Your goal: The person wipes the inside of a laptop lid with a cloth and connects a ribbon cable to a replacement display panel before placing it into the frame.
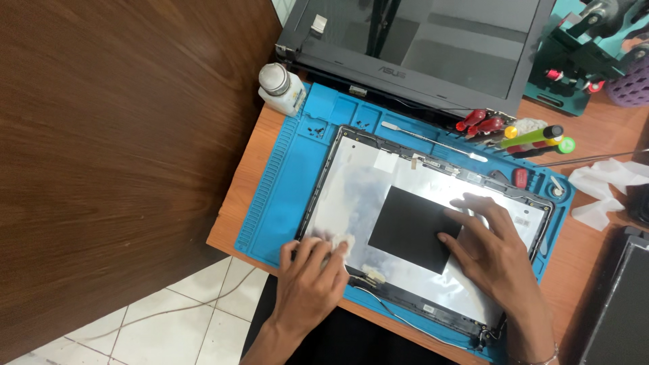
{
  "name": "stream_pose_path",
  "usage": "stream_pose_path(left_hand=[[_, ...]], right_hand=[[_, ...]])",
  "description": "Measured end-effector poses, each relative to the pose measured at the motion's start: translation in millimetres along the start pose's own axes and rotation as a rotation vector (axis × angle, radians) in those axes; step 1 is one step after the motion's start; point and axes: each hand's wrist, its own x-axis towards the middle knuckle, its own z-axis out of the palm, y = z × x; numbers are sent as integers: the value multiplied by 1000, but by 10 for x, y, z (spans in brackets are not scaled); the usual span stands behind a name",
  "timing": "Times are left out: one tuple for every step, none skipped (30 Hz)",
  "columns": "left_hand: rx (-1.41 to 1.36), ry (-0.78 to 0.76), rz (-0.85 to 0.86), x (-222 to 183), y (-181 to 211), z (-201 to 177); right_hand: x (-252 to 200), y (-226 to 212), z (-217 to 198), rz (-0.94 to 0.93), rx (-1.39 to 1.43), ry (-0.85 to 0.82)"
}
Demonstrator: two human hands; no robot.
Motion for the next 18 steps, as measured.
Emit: stream_pose_path(left_hand=[[-30,-2,42,-10,-6,27],[-59,-4,83,-20,-1,61],[-88,-6,124,-30,4,90],[-101,2,125,-28,13,119],[-113,10,127,-12,29,155],[-127,17,129,6,41,181],[-55,52,100,26,39,193],[17,86,70,54,31,201],[89,120,40,83,20,201],[95,116,-1,88,-1,173],[101,112,-41,71,-35,122],[110,108,-81,61,-65,82],[115,78,-83,53,-76,62],[119,46,-84,30,-72,44],[124,14,-85,10,-62,37],[76,17,-48,5,-42,47],[28,19,-10,9,-5,69],[-21,21,26,18,31,92]], right_hand=[[3,-5,2,-4,5,4],[6,-9,5,-9,10,7],[10,-13,8,-14,15,10],[10,-18,9,-11,16,14],[9,-22,8,-7,16,18],[4,-23,5,-3,16,21],[0,-23,5,-2,15,21],[1,-24,5,0,12,21],[3,-24,7,1,10,20],[0,-22,7,10,11,16],[-2,-18,8,19,12,12],[2,-14,12,26,15,8],[3,-9,12,22,9,7],[0,-8,10,18,3,5],[-2,-6,8,15,-3,3],[3,-4,11,14,-8,10],[10,-2,15,13,-13,17],[13,-3,17,13,-19,23]])
